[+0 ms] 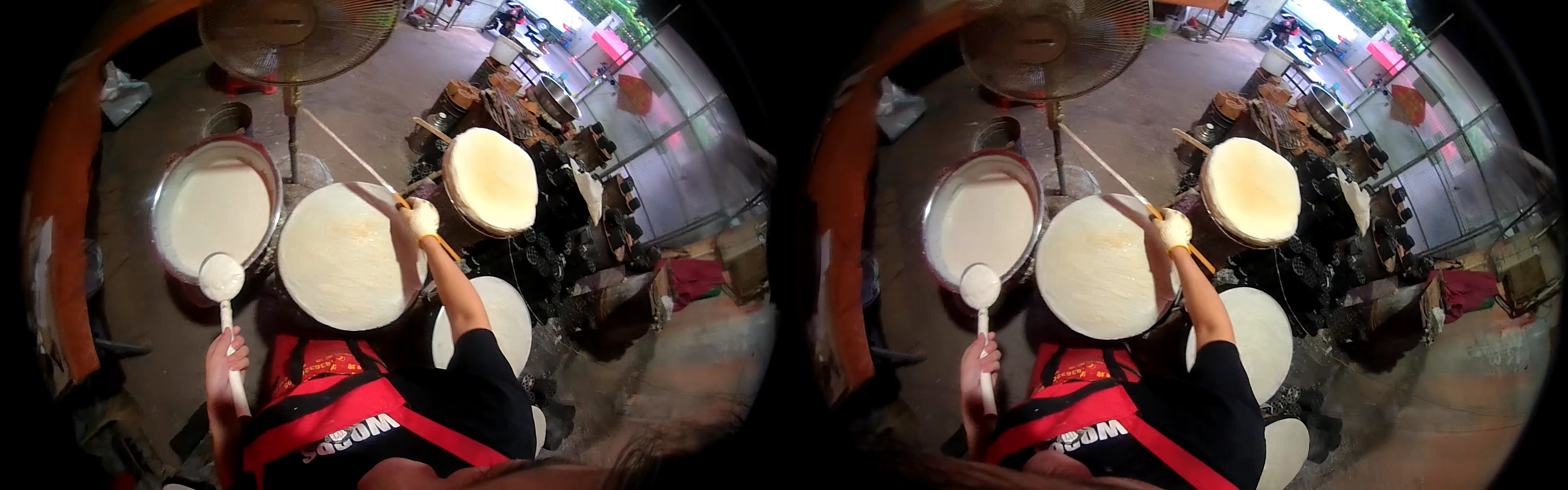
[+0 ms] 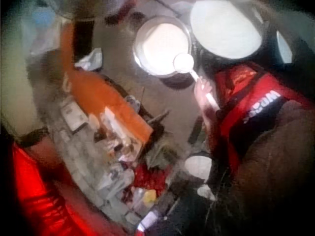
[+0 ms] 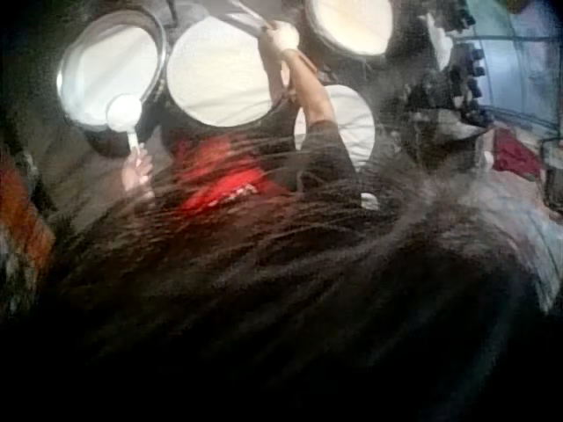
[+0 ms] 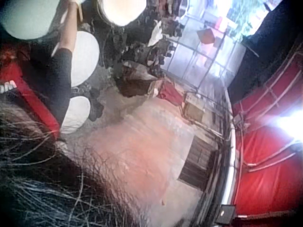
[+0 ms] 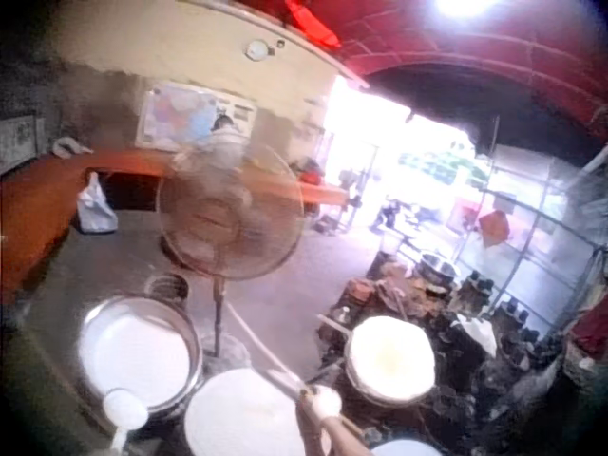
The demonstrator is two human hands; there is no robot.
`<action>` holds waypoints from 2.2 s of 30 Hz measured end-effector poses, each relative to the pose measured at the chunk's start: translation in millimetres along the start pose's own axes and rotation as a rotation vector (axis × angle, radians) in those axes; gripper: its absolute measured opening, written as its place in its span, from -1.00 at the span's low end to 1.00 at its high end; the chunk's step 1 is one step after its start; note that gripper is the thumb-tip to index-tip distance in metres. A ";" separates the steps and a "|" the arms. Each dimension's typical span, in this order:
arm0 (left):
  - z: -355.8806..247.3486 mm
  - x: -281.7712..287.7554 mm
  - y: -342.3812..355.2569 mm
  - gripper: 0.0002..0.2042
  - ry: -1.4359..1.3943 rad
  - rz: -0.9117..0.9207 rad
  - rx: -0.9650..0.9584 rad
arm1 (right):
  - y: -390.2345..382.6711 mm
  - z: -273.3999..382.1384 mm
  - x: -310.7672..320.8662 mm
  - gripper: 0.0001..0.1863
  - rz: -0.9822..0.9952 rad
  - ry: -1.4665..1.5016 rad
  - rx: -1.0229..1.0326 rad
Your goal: The person prepares thin pancakes or crepes on several circular hot plates using a ladle to pour batter and a thin stick to spread and flip them.
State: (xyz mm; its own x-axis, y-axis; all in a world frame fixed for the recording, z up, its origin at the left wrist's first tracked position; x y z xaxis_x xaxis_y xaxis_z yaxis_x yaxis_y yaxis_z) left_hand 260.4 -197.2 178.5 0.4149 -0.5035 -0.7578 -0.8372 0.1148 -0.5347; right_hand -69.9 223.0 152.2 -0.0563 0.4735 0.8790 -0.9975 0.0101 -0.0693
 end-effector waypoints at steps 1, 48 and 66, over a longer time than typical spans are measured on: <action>-4.4 -0.5 3.9 -0.80 -0.002 0.020 0.004 | -3.8 15.9 9.1 -0.65 -0.020 -0.005 0.039; 63.4 -193.1 28.7 -0.91 0.779 0.285 0.413 | -143.7 -86.6 97.6 -0.56 -0.110 0.075 -0.177; 70.3 -218.5 181.4 -0.81 1.917 0.892 -0.952 | -416.8 105.0 -147.9 -0.60 -0.294 -0.011 -0.921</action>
State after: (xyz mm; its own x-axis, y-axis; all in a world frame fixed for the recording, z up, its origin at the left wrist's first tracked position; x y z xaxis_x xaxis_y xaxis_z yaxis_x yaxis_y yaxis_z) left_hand 42.9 -6.2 220.8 -0.2337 -0.5796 0.7806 -0.6623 0.6827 0.3086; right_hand 349.8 56.3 100.6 0.1856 0.3335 0.9243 -0.5486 0.8155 -0.1841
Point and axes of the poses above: each hand's wrist, its own y-axis towards the middle knuckle, its own x-axis out of the back of the hand, z = x × y, the point moved 9 cm from there along y, towards the middle knuckle, and after that the axes turned 8 degrees about z, right-handed, at the moved point
